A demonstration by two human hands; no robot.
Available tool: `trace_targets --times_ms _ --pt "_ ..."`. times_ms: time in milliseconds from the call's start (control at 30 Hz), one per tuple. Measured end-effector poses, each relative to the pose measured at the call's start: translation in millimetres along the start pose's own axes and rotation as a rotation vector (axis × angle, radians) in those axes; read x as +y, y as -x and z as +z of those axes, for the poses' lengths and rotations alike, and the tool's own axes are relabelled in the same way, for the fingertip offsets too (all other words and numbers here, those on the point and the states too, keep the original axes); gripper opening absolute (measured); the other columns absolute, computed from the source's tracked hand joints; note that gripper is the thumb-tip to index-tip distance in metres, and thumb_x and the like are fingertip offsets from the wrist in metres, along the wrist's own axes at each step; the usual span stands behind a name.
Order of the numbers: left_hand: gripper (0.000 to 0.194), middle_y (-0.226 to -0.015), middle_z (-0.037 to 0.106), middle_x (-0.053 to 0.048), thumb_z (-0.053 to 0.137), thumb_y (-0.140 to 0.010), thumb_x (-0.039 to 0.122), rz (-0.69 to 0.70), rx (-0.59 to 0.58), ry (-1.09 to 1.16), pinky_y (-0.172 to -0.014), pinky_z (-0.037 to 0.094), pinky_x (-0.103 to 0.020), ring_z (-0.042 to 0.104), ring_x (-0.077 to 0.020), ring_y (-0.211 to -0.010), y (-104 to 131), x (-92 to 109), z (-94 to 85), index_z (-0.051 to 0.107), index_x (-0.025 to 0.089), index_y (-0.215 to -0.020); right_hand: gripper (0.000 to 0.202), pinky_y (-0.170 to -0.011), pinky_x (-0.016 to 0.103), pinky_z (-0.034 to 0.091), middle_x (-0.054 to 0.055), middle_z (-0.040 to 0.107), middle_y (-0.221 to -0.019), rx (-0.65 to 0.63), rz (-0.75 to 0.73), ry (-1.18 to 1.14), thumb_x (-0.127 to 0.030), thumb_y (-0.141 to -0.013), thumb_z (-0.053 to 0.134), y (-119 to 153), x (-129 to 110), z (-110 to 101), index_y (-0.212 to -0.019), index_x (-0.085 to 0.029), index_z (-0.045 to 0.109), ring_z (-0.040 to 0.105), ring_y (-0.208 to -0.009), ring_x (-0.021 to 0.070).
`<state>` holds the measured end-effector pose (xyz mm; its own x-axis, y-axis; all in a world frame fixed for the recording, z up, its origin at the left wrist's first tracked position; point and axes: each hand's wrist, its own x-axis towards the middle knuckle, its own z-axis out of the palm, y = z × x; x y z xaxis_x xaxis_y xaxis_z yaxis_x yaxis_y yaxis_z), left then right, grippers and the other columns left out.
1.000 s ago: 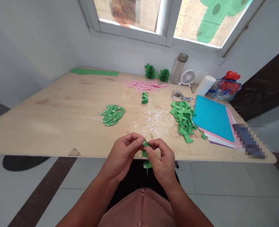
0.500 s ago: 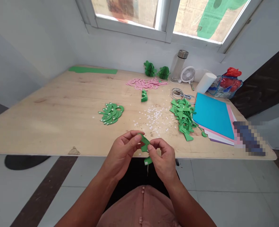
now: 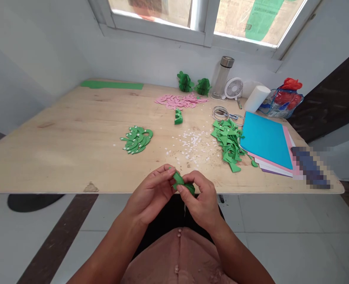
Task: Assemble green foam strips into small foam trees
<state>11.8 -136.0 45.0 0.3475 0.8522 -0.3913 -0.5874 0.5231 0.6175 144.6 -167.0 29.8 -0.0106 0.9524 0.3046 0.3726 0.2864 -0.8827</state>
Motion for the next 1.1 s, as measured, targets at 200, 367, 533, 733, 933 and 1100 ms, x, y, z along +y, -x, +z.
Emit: trace_targets --times_ms 200,367,533,733,933,1100 --pt "0.012 -0.063 0.058 -0.001 0.071 -0.068 0.016 -0.045 -0.050 0.021 -0.059 0.045 -0.021 0.053 -0.0110 -0.061 1 -1 -1.9 0.060 0.015 -0.064 0.006 -0.064 0.030 0.041 0.001 0.059 -0.071 -0.036 -0.254 0.083 -0.018 -0.084 0.053 -3 -2 -6 -0.079 -0.020 0.056 0.053 -0.068 0.0160" --pt "0.019 -0.073 0.063 -0.003 0.075 -0.068 0.029 0.031 -0.051 -0.030 -0.067 0.047 -0.024 0.056 -0.0141 -0.071 2 -2 -4.1 0.068 0.016 -0.080 0.005 -0.063 0.029 0.042 0.001 0.059 -0.069 0.033 -0.150 0.094 -0.018 -0.081 0.055 -2 2 -4 -0.077 -0.021 0.057 0.054 -0.068 0.0159" --pt "0.015 -0.069 0.060 -0.002 0.074 -0.070 0.024 0.029 -0.089 -0.063 -0.063 0.046 -0.021 0.054 -0.0116 -0.067 3 -1 -4.8 0.063 0.014 -0.065 0.005 -0.063 0.031 0.043 0.002 0.062 -0.070 0.003 -0.247 0.124 -0.018 -0.082 0.054 -1 2 -6 -0.079 -0.021 0.058 0.054 -0.068 0.0167" --pt "0.018 -0.061 0.057 0.000 0.078 -0.065 0.024 0.006 -0.128 -0.057 -0.058 0.045 -0.020 0.051 -0.0101 -0.059 2 -1 -3.4 0.063 0.015 -0.062 0.007 -0.066 0.033 0.045 0.004 0.066 -0.075 -0.022 -0.338 0.127 -0.017 -0.084 0.054 0 -1 -11 -0.082 -0.022 0.059 0.058 -0.071 0.0179" --pt "0.043 -0.092 0.067 -0.008 0.080 -0.062 0.036 0.097 -0.070 -0.053 -0.075 0.049 -0.027 0.059 -0.0202 -0.089 7 -5 -4.8 0.070 0.018 -0.099 0.008 -0.066 0.035 0.045 0.005 0.065 -0.077 0.064 -0.301 0.203 -0.018 -0.085 0.053 2 6 -10 -0.085 -0.022 0.059 0.058 -0.073 0.0194" --pt "0.036 -0.090 0.070 -0.006 0.075 -0.068 0.020 0.122 -0.019 -0.108 -0.077 0.048 -0.026 0.061 -0.0167 -0.084 12 -9 -5.4 0.068 0.019 -0.103 0.009 -0.066 0.035 0.045 0.006 0.066 -0.079 0.122 -0.343 0.291 -0.017 -0.086 0.053 4 10 -7 -0.087 -0.021 0.061 0.058 -0.074 0.0198"
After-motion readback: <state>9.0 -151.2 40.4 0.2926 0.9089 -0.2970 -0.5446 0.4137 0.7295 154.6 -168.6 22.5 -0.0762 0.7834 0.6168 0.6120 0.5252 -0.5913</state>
